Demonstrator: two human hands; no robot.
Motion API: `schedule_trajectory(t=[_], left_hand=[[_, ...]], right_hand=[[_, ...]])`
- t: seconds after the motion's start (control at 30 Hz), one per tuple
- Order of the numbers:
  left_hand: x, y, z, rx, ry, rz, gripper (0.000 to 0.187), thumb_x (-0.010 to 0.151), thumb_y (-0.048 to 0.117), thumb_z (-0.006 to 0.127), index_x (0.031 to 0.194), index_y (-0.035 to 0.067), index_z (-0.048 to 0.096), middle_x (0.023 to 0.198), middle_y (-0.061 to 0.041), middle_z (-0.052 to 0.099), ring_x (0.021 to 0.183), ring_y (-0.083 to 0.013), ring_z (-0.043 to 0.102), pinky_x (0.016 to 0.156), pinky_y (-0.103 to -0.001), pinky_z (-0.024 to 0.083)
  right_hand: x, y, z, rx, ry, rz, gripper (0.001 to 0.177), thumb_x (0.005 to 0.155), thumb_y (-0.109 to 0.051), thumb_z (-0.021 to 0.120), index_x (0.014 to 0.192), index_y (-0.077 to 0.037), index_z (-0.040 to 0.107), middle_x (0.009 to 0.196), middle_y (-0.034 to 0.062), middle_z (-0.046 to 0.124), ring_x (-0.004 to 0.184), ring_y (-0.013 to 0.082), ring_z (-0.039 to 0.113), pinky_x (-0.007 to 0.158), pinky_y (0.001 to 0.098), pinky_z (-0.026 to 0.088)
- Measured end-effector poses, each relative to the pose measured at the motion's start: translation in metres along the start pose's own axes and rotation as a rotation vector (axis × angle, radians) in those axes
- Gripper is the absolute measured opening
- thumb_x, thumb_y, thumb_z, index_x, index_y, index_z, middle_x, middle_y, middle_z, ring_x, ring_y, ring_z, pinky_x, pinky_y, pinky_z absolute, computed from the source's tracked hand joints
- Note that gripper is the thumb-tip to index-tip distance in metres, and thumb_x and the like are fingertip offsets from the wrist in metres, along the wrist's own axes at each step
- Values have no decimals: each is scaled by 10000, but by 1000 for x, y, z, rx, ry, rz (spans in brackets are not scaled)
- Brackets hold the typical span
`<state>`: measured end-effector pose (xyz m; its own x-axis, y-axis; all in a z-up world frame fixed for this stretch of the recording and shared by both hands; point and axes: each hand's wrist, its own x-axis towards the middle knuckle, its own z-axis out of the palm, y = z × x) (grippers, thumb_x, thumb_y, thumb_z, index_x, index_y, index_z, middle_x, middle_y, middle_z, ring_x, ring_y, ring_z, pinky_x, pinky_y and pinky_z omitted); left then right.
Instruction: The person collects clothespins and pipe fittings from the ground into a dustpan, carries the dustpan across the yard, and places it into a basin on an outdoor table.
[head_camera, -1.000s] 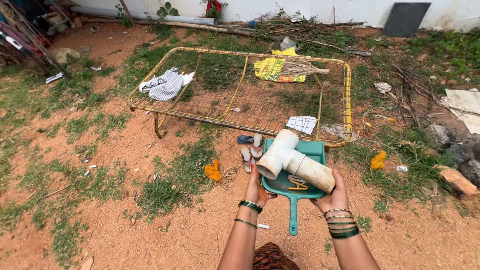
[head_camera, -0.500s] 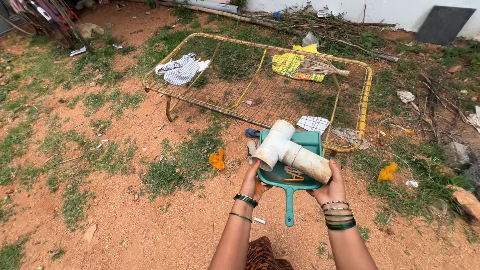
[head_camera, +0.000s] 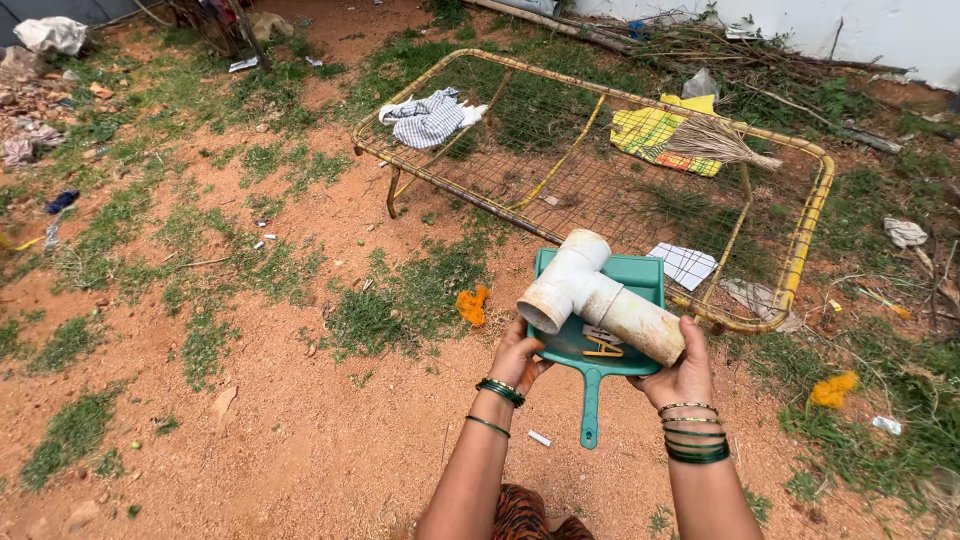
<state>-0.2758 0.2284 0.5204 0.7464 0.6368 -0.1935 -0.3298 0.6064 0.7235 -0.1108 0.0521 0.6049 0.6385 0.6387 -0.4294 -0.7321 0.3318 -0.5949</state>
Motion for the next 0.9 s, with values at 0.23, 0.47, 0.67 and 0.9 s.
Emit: schedule_trajectory(t=[0.23,0.47,0.67,0.9], left_hand=[[-13,27,-43,-7,62,26,831,785,-139,449,1549,177,364,1424,-78,515,1137,-236,597,913,-474,587],[-40,63,-91,-74,125,95,897,808,-147,447,1603,237,289,1464,-69,505,1160,-233,605,918,-483,588],[-68,102,-133,-116,180,111,917,831,-136,450,1608,300,234,1473,-66,501,1200,-246,614,917,-508,591],[-89,152,-188,-124,238,182,905,858,-120,447,1624,282,181,1470,-167,491,1210,-322,641,915,-508,634]], right_hand=[[1,36,39,-28,-11,53,644,783,-553,684,1324,-220,581,1370,59,606,1275,313,549,1017,706,349],[13,83,81,-71,-93,125,572,818,-545,672,1289,-224,613,1345,44,625,1269,303,557,1026,689,367],[9,131,130,-161,-117,194,532,815,-556,633,1270,-281,607,1349,25,623,1263,301,555,1013,670,352],[21,193,186,-189,-178,266,553,817,-558,640,1296,-284,602,1376,18,610,1295,299,539,1036,660,356]])
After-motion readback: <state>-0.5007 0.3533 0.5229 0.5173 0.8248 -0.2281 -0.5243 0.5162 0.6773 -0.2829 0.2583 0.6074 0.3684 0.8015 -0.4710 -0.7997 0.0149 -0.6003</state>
